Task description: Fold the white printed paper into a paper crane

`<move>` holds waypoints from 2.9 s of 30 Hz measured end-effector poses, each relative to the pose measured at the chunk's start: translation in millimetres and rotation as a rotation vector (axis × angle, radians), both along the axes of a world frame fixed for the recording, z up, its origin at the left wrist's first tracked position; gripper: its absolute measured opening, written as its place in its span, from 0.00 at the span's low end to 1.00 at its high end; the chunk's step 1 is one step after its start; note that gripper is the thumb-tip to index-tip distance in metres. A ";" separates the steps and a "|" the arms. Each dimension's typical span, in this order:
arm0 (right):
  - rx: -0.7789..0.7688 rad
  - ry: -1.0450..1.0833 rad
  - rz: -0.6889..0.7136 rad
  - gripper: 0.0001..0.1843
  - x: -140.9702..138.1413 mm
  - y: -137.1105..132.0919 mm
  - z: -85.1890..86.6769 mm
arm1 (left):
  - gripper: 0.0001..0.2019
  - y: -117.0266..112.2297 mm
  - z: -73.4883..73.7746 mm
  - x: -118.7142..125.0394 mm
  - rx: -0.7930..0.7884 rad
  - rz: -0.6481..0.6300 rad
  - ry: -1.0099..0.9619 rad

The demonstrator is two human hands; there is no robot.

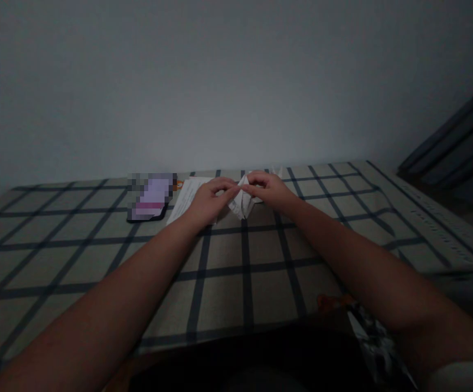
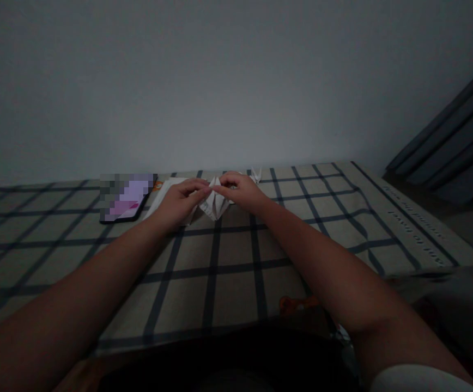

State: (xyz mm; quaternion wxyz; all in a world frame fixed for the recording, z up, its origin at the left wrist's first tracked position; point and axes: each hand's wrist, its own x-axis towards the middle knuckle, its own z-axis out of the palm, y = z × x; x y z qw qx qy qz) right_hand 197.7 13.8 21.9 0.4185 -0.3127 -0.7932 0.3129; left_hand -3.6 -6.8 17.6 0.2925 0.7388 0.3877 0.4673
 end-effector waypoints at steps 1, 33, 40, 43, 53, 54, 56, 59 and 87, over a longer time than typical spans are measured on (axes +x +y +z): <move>-0.023 0.008 0.000 0.15 -0.4 0.3 -0.7 | 0.10 -0.6 0.5 -0.2 0.023 0.009 0.006; -0.097 0.047 -0.021 0.16 -1.3 -2.3 -1.4 | 0.16 -9.5 2.6 4.7 -0.079 0.057 0.067; -0.181 0.086 -0.020 0.17 -3.4 -2.7 -2.6 | 0.16 -8.1 1.7 3.0 -0.051 0.064 0.116; -0.116 0.037 -0.069 0.16 -2.8 -5.5 1.1 | 0.15 -8.3 1.2 3.1 -0.032 0.063 0.129; -0.176 0.036 -0.066 0.16 -3.7 -9.7 6.0 | 0.15 -5.8 0.1 1.6 0.028 0.070 0.178; -0.187 0.036 -0.052 0.17 -3.8 -8.9 5.1 | 0.15 -6.3 0.8 1.7 0.029 0.068 0.179; -0.177 0.025 -0.046 0.18 -3.8 -7.2 3.2 | 0.15 -7.7 2.2 2.2 0.030 0.065 0.179; -0.117 0.012 -0.068 0.19 -3.5 -6.2 1.8 | 0.15 -9.2 3.6 3.0 0.022 0.059 0.178; -0.001 0.144 -0.212 0.15 -1.4 -5.9 3.1 | 0.18 -0.7 -4.4 5.5 -0.261 -0.001 -0.124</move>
